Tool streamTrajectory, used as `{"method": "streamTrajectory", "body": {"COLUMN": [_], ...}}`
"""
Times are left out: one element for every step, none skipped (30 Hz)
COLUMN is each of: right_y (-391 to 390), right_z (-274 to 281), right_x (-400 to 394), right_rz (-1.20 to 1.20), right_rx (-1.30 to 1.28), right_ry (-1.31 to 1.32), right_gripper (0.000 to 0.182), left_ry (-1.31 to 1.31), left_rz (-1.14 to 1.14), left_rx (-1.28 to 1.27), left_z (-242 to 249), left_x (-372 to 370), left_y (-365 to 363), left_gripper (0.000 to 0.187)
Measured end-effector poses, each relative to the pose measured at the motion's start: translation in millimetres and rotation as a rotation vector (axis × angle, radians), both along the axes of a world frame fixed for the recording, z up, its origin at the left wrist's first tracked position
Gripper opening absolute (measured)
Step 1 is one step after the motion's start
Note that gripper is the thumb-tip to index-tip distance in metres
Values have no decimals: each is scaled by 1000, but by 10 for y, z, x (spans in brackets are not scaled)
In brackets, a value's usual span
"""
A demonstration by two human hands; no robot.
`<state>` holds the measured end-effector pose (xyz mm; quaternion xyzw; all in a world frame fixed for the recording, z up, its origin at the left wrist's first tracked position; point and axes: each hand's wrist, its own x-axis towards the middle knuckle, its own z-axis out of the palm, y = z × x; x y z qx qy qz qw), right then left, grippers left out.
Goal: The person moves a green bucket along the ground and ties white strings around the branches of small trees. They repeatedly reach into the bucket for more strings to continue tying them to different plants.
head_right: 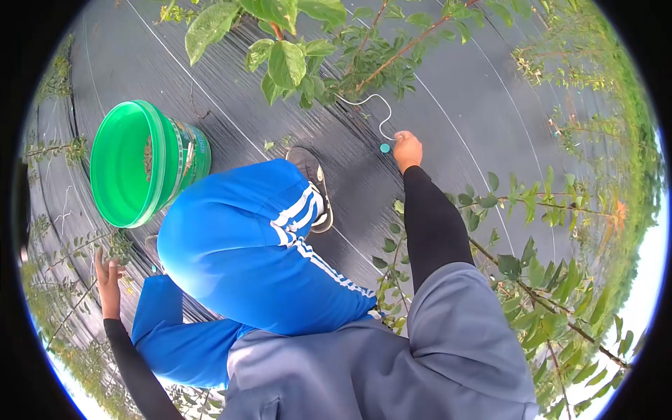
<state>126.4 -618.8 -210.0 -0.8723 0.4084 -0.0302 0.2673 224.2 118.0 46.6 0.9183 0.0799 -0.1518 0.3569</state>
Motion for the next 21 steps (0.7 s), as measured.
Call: {"method": "streamTrajectory", "body": {"right_y": [124, 251, 376, 516, 675, 809, 856, 918, 995, 1086, 1136, 1055, 966, 873, 1240, 1658, 1683, 1680, 1844, 2049, 2355], "right_z": [-6, -11, -20, 39, 179, 251, 153, 183, 281, 363, 447, 274, -12, -277, 150, 630, 278, -68, 16, 63, 510], "right_x": [-45, -116, -152, -125, -73, -48, 42, 121, 233, 319, 357, 302, 226, 253, 346, 384, 314, 294, 474, 684, 905], "right_rz": [11, 42, 79, 100, 202, 306, 363, 383, 435, 488, 557, 570, 517, 467, 685, 894, 929, 961, 1018, 1075, 1087], "right_rx": [4, 16, 28, 33, -21, -78, -170, -172, -240, -312, -324, -340, -232, -124, -208, -295, -205, -118, -137, -156, -195], "right_ry": [6, 103, 202, 213, 341, 468, 607, 612, 733, 849, 899, 887, 766, 640, 746, 859, 697, 533, 587, 643, 603], "right_gripper": [22, 21, 21, 21, 22, 23, 26, 26, 25, 25, 25, 25, 25, 26, 26, 27, 28, 30, 31, 31, 31], "left_ry": [-32, -60, -53, -42, -59, -76, -68, -103, -143, -145, -166, -194, -212, -222, -230, -246, -242, -241, -250, -271, -292], "left_rz": [-15, -31, -27, -7, -56, -103, -80, -118, -156, -132, -169, -207, -188, -185, -186, -175, -144, -114, -85, -76, -87], "left_rx": [-4, -8, -33, -27, -56, -85, -79, -106, -133, -128, -101, -77, -80, -85, -94, -105, -151, -199, -217, -230, -171], "left_z": [33, 63, 89, 141, 203, 258, 303, 342, 396, 470, 550, 623, 698, 768, 811, 831, 850, 872, 882, 900, 920], "left_x": [-17, -27, -29, -30, -26, -35, -49, -57, -86, -128, -156, -200, -255, -292, -324, -364, -406, -441, -477, -496, -523], "left_y": [-30, -54, -68, -114, -182, -249, -309, -379, -438, -495, -568, -620, -648, -662, -651, -618, -579, -542, -515, -484, -448], "left_gripper": [54, 54, 54, 54, 54, 54, 54, 54, 54, 54, 54, 55, 55, 55, 55, 55, 56, 56, 57, 57, 58]}}
